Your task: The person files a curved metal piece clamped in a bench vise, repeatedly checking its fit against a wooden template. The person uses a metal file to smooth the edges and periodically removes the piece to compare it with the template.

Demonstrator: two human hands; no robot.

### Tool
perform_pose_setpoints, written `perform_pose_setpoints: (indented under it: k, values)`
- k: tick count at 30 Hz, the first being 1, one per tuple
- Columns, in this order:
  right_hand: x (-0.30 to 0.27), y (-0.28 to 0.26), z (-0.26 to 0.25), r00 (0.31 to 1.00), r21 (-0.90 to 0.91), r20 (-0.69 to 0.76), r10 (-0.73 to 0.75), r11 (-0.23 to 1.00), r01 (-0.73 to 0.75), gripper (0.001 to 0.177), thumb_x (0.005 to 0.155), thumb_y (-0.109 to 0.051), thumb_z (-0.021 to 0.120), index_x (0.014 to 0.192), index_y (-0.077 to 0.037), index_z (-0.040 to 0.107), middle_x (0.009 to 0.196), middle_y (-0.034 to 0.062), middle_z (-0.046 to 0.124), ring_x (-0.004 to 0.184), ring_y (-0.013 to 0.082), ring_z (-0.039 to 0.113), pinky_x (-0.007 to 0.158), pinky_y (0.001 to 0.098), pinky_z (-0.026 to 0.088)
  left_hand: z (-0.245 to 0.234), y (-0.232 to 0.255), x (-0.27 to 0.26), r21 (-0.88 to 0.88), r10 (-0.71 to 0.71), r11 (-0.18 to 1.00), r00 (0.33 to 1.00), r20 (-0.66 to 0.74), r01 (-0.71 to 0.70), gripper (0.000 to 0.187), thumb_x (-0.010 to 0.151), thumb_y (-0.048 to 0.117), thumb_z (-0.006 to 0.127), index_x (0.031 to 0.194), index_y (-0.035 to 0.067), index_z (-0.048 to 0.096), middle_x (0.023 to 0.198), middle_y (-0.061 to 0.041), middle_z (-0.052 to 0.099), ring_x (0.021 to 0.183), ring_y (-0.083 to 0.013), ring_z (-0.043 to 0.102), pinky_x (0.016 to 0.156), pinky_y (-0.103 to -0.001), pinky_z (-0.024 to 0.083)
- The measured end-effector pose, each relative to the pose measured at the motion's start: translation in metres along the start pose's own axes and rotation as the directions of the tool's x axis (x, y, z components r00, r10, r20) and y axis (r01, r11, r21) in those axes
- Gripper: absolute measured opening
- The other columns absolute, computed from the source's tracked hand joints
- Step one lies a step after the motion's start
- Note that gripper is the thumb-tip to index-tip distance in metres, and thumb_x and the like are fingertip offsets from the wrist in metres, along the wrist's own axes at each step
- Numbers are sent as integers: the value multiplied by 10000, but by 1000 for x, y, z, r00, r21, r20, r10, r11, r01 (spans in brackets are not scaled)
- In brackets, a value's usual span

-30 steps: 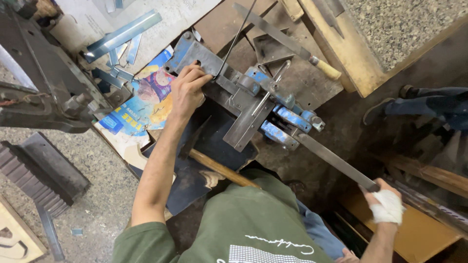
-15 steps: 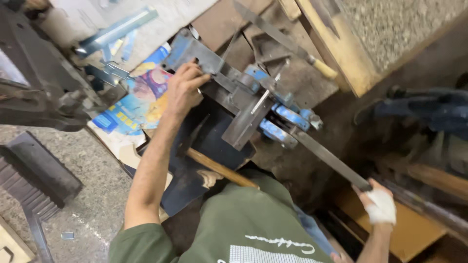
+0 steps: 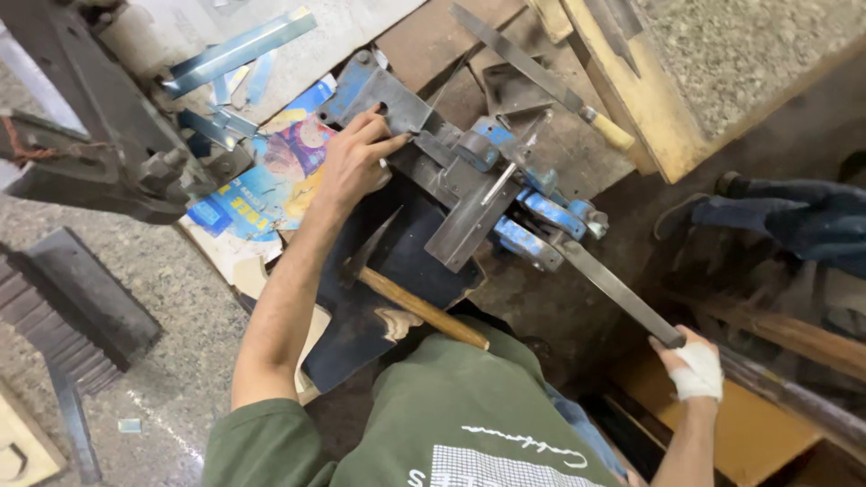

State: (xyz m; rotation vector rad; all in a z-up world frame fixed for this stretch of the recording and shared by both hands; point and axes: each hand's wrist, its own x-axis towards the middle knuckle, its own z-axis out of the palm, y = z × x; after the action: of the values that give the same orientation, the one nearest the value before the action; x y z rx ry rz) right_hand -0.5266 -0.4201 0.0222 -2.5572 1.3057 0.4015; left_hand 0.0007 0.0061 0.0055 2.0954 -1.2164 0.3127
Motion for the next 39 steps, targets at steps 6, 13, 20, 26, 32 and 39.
perform_pose_setpoints:
  k: [6,13,20,26,32,39]
  values:
    - [-17,-21,-22,986,94,53,156,983,-161,426,815,-336,836,1110,-51,723,857,190,724,758,343,677,712,459,550,7,2,-2,-9,-24,1000,1000,-14,24,489,613,-71,720,1063,102,807,930,-39,624,1081,-248,655,988,-355,568]
    - [3,-26,-19,987,15,115,114,993,-116,410,844,-357,816,1048,-19,707,804,229,723,702,376,666,708,467,540,16,6,2,19,-54,998,996,-78,56,434,631,-66,713,1035,76,780,950,-68,638,1151,-294,665,985,-370,551]
    - [-15,-25,-7,999,147,-5,37,988,-36,430,798,-346,797,1054,-14,700,933,223,732,897,398,691,814,457,534,-9,22,22,-127,-92,990,970,-224,64,409,728,-169,654,1036,58,800,956,-99,661,1020,-297,669,1093,-452,551]
    - [-24,-107,-19,902,-23,-301,-310,948,318,648,748,-446,811,1201,-14,645,1166,202,671,1099,414,618,946,488,483,-86,61,32,-282,-148,957,956,-255,73,239,963,-163,766,1159,-25,747,1030,-152,680,1028,-272,696,1084,-414,562]
    - [-82,-275,-49,790,139,-331,-516,802,582,314,848,-309,757,1038,-60,739,1027,159,729,980,377,680,897,470,531,-93,-9,-75,-470,-373,827,927,-47,309,169,929,-81,744,1088,-37,709,880,-92,612,773,-140,545,791,-301,421]
    - [-163,-455,62,137,-27,-447,-884,166,986,453,852,-203,654,1294,-107,636,1347,206,639,1217,321,649,1070,469,504,-122,-76,-187,-725,-336,15,687,645,689,254,1019,137,713,1082,-105,671,788,-112,628,647,-150,540,559,-273,392]
